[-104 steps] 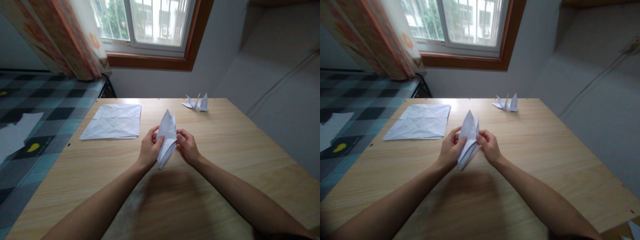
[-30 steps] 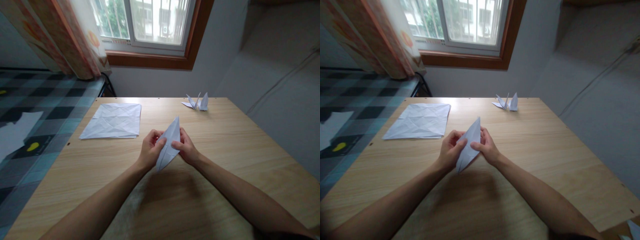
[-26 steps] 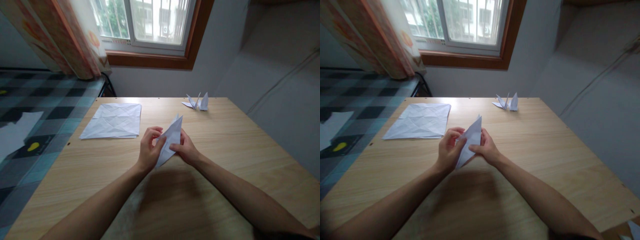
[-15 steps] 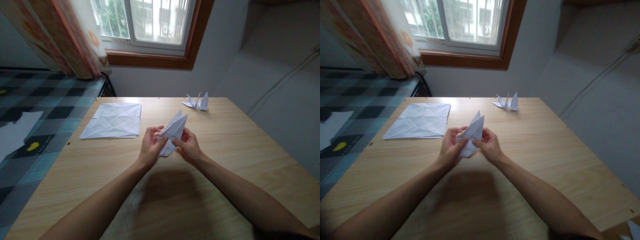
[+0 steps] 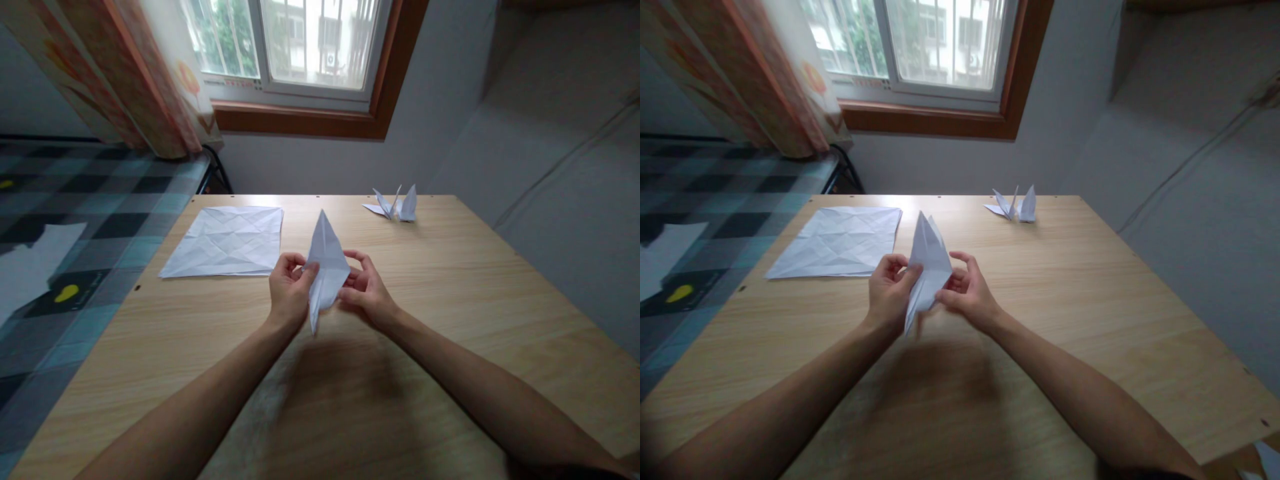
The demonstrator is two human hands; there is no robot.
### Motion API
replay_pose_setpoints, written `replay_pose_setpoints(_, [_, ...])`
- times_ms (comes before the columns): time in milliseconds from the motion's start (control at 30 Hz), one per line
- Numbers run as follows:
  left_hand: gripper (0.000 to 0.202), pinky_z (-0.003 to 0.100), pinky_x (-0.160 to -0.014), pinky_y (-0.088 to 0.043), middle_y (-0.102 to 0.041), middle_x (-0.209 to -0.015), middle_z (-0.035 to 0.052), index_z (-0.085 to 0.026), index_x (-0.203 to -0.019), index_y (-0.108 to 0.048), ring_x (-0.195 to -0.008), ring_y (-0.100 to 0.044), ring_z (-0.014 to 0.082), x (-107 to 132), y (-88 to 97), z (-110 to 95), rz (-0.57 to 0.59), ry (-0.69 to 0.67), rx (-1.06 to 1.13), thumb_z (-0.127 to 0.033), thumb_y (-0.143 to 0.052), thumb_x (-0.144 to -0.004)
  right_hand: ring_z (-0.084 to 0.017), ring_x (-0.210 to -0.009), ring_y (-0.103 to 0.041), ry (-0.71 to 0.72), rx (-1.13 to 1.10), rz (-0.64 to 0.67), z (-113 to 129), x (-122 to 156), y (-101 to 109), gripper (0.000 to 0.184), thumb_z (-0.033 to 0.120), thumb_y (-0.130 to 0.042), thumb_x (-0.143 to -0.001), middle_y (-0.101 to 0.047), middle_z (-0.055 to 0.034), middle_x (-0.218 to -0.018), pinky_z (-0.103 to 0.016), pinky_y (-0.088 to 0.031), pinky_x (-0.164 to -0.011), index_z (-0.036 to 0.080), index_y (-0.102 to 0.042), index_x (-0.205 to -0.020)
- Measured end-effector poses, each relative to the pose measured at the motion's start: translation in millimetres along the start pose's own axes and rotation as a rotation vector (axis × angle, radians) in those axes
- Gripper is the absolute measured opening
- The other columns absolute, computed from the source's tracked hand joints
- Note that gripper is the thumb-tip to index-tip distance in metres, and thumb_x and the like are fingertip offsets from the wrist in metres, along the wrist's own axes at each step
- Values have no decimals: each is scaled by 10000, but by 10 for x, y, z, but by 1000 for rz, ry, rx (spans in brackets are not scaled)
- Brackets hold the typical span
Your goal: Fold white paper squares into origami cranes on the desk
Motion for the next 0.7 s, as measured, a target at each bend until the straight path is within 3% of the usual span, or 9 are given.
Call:
replay_pose_setpoints(100, [375,175,-453,-365,-502,-678,-70,-215,-774,-437,-491,-461,61,-53,63,49,-69,-27,-26,-338,-776,-668,-138,-717,-651,-3,-12,-20,9,0,-6,595,267,-874,-577,-674,50,-869,-249,-515,-622,287,-455,-999])
replay_pose_setpoints(233, [357,165,-512,-376,-438,-681,-75,-222,-774,-390,-547,-444,63,-74,112,109,-141,-84,-14,-339,-725,-734,-128,-732,-645,-42,-66,-10,7,26,-49,538,298,-870,-601,-670,42,-932,-228,-518,-587,285,-486,-978])
replay_pose_setpoints(400, [379,165,-477,-347,-391,-666,-88,-239,-787,-330,-507,-392,64,-57,92,173,-111,-6,64,-325,-697,-749,-121,-612,-640,-164,-69,91,-80,69,-132,369,327,-852,-655,-659,47,-759,-256,-554,-557,228,-535,-818])
replay_pose_setpoints(533, [400,156,-469,-335,-391,-659,-95,-239,-792,-331,-503,-401,57,-63,85,169,-126,8,149,-253,-717,-688,-80,-464,-562,-147,-89,20,-91,40,-83,300,279,-826,-662,-602,76,-643,-199,-471,-436,211,-551,-761])
replay_pose_setpoints(700, [391,160,-509,-372,-415,-667,-91,-234,-793,-349,-543,-449,62,-84,91,177,-137,9,165,-228,-717,-664,-104,-571,-596,-154,-63,-42,-56,44,-90,317,266,-832,-633,-624,60,-676,-235,-524,-523,209,-551,-770])
Point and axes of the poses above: each hand's wrist, its own x-axis away from the middle knuckle, its own y-axis out of the back of the hand, z = x × y, the point moved 4 cm from there along -x, towards the middle knuckle
